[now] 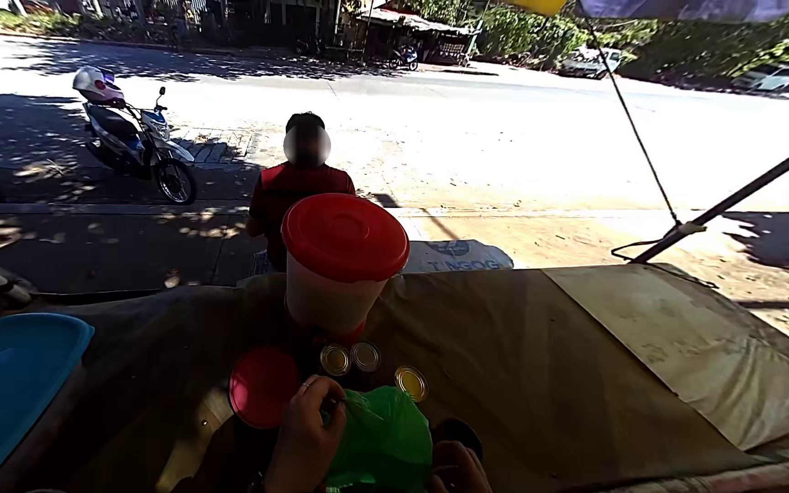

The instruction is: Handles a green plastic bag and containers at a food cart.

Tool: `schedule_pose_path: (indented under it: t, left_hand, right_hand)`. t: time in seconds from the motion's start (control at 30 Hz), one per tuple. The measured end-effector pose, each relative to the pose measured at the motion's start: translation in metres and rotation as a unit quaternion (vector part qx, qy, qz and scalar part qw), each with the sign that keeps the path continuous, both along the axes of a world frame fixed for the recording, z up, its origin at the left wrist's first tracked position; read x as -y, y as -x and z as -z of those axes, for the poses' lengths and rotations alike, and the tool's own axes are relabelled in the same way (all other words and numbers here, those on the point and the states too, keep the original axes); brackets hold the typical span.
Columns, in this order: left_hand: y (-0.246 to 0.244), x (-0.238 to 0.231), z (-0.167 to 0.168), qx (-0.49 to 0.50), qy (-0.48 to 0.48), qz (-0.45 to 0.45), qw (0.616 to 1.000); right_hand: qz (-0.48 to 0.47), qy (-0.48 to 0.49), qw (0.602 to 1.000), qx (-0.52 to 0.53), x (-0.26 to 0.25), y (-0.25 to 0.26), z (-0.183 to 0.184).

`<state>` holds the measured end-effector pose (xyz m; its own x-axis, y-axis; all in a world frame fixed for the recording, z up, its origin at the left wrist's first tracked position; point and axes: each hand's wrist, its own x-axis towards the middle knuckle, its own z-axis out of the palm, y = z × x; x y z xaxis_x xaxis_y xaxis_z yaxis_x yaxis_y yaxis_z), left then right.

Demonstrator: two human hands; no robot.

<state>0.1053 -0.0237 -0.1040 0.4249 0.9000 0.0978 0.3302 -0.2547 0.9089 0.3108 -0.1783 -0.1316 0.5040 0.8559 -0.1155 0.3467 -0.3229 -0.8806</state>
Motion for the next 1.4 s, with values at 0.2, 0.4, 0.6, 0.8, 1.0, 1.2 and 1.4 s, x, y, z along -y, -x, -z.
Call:
schedule_pose_path:
  t: [0.2,0.4,0.6,0.8,1.0,1.2,1.4]
  left_hand:
    - [-0.003,0.011,0.016,0.073,0.028,-0.015,0.997]
    - [-0.005,0.034,0.012,0.103,0.240,-0.104,0.960]
    - [-0.008,0.035,0.016,0.153,0.376,-0.061,0.912]
    - [0.009,0.037,0.021,0.163,0.301,-0.048,0.938]
    - [0.011,0.042,0.034,0.081,0.167,-0.024,0.982]
    - [0.012,0.048,0.035,0.064,0.056,-0.042,0.995]
    - [0.006,0.040,0.033,0.131,0.090,-0.127,0.979]
  right_hand:
    - [-0.123,-0.182,0.916,0.335,-0.039,0.017,-0.036]
    - [-0.194,-0.016,0.976,0.099,-0.088,0.009,-0.023]
    - [-0.250,0.018,0.967,-0.037,-0.082,0.014,-0.026]
    - [-0.176,-0.008,0.983,-0.048,-0.085,-0.002,-0.021]
    - [-0.215,-0.058,0.967,0.127,-0.088,0.009,-0.008]
    - [-0.275,0.021,0.960,0.054,-0.091,0.018,-0.019]
    - [-0.222,-0.015,0.973,0.052,-0.104,0.024,-0.009]
